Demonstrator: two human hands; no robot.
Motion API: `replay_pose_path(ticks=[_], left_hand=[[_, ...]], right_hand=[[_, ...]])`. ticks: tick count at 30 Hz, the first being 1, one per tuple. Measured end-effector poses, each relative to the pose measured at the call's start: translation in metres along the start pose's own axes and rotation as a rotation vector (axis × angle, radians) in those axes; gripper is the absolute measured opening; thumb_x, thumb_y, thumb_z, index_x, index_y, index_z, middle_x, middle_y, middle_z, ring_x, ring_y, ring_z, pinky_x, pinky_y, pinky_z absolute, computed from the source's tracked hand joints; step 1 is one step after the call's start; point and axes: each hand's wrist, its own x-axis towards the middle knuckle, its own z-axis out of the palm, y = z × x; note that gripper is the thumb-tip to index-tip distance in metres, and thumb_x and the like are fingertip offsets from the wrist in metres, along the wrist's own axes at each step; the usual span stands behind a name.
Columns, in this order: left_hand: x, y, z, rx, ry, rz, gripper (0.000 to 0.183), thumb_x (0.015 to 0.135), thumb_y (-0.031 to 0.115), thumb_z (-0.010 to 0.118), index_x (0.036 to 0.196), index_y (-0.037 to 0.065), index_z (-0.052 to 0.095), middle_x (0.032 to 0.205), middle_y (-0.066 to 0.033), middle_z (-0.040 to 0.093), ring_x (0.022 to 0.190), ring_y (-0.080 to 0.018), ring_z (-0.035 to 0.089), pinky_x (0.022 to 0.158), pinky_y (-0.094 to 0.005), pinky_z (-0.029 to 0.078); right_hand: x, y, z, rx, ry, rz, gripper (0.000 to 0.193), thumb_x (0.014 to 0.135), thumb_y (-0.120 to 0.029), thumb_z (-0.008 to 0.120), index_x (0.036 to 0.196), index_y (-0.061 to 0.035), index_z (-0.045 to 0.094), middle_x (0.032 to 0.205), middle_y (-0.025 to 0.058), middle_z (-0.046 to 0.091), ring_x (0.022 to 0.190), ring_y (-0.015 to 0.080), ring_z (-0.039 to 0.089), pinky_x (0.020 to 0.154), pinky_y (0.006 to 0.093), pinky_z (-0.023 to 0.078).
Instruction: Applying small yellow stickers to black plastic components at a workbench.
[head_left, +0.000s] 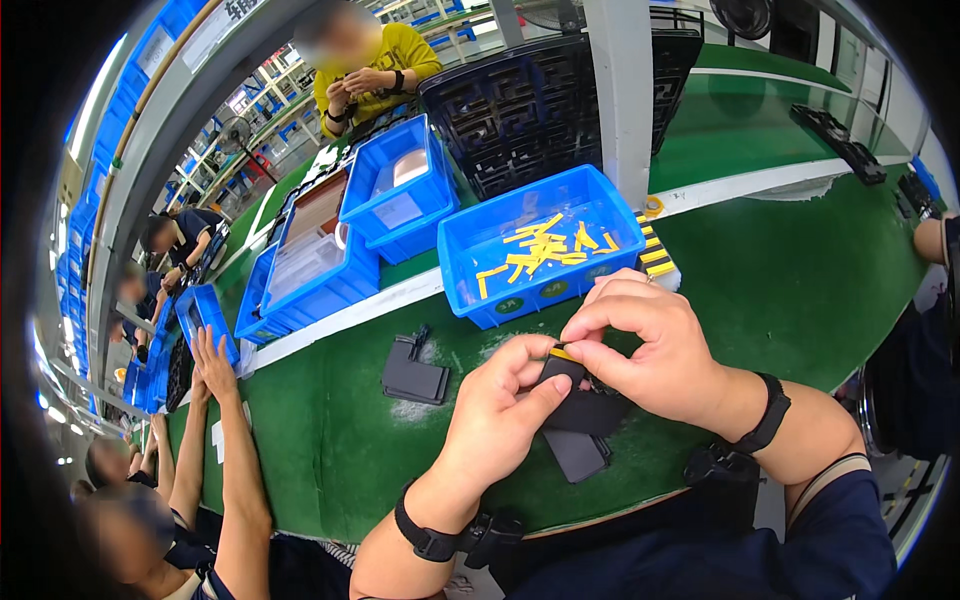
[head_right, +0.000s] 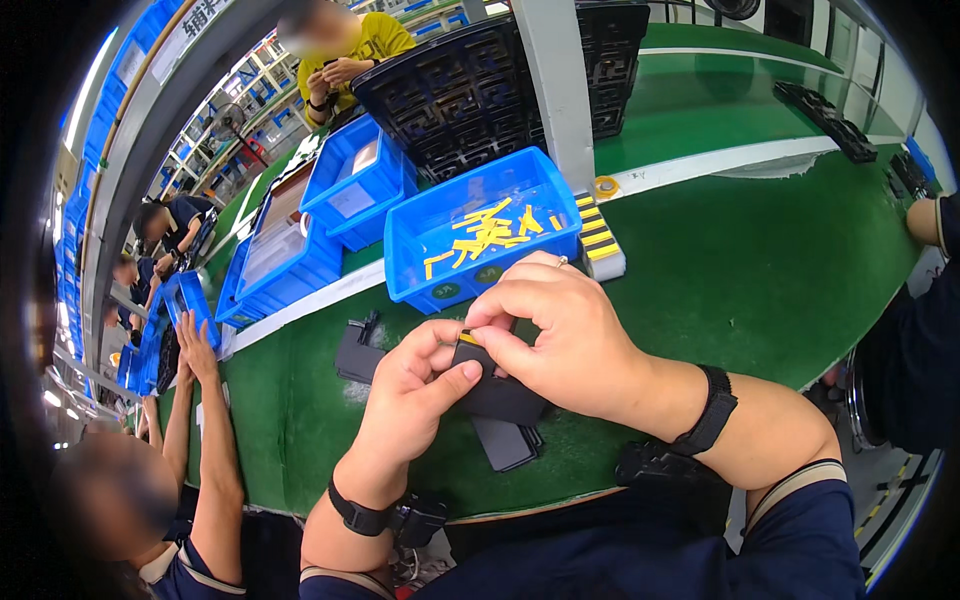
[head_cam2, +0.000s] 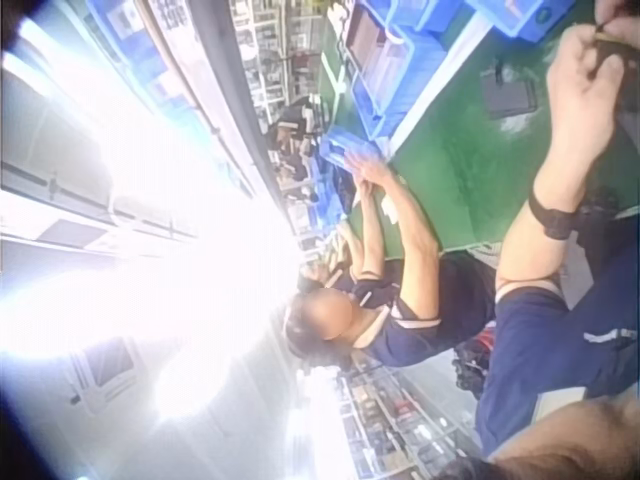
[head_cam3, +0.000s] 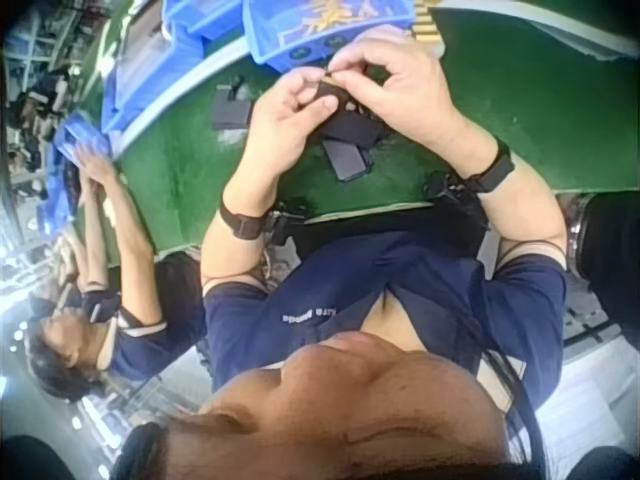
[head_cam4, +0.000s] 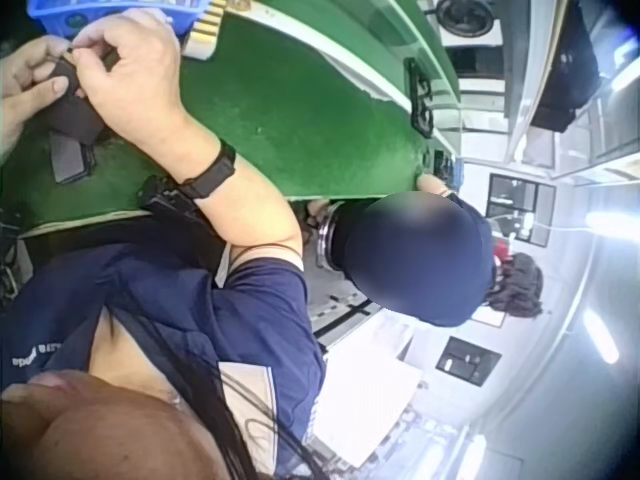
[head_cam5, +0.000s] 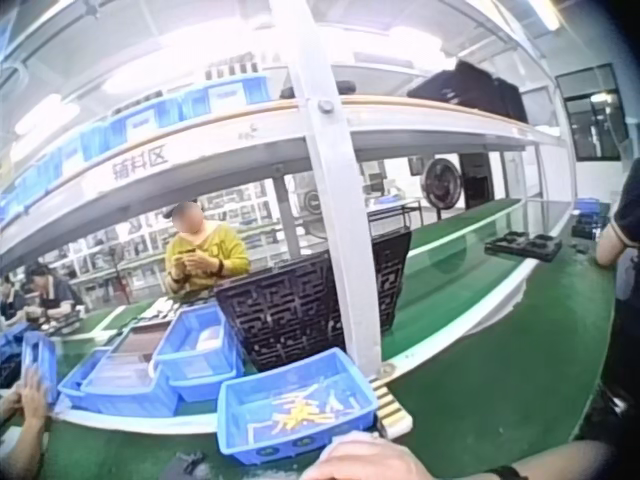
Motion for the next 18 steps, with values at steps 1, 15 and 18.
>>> replay_pose_path(ticks=[1, 15, 18], left_hand=[[0.000, -0.001, 0.000, -0.011, 0.005, 0.013, 0.025, 0.087, -0.001, 0.052, 0.111, -0.001, 0.048, 0.092, -0.0083, 0.064, 0.087, -0.0106, 0.060, 0.078, -0.0231, 0.047], [-0.003, -0.009, 0.010, 0.440, 0.131, 0.196, 0.031, 0.082, 0.008, 0.061, 0.111, 0.003, 0.051, 0.092, -0.0066, 0.059, 0.081, -0.0098, 0.057, 0.073, -0.0246, 0.047], [-0.003, -0.006, 0.012, 0.453, 0.179, 0.196, 0.027, 0.083, 0.007, 0.059, 0.107, 0.001, 0.050, 0.076, -0.0050, 0.056, 0.069, -0.0091, 0.052, 0.063, -0.0256, 0.044]], right_hand=[[0.000, 0.001, 0.001, -0.024, 0.009, -0.024, 0.006, 0.069, -0.004, 0.065, 0.074, -0.0060, 0.063, 0.068, 0.0031, 0.058, 0.068, 0.0195, 0.055, 0.066, 0.0307, 0.043], [-0.004, -0.001, 0.005, -0.134, 0.003, 0.002, 0.011, 0.063, -0.002, 0.064, 0.073, -0.0025, 0.059, 0.078, 0.0092, 0.058, 0.077, 0.0255, 0.056, 0.068, 0.0338, 0.044], [-0.002, 0.000, 0.001, -0.138, -0.037, 0.025, 0.011, 0.061, 0.000, 0.062, 0.071, -0.0009, 0.057, 0.086, 0.0105, 0.057, 0.085, 0.0256, 0.056, 0.074, 0.0329, 0.044]])
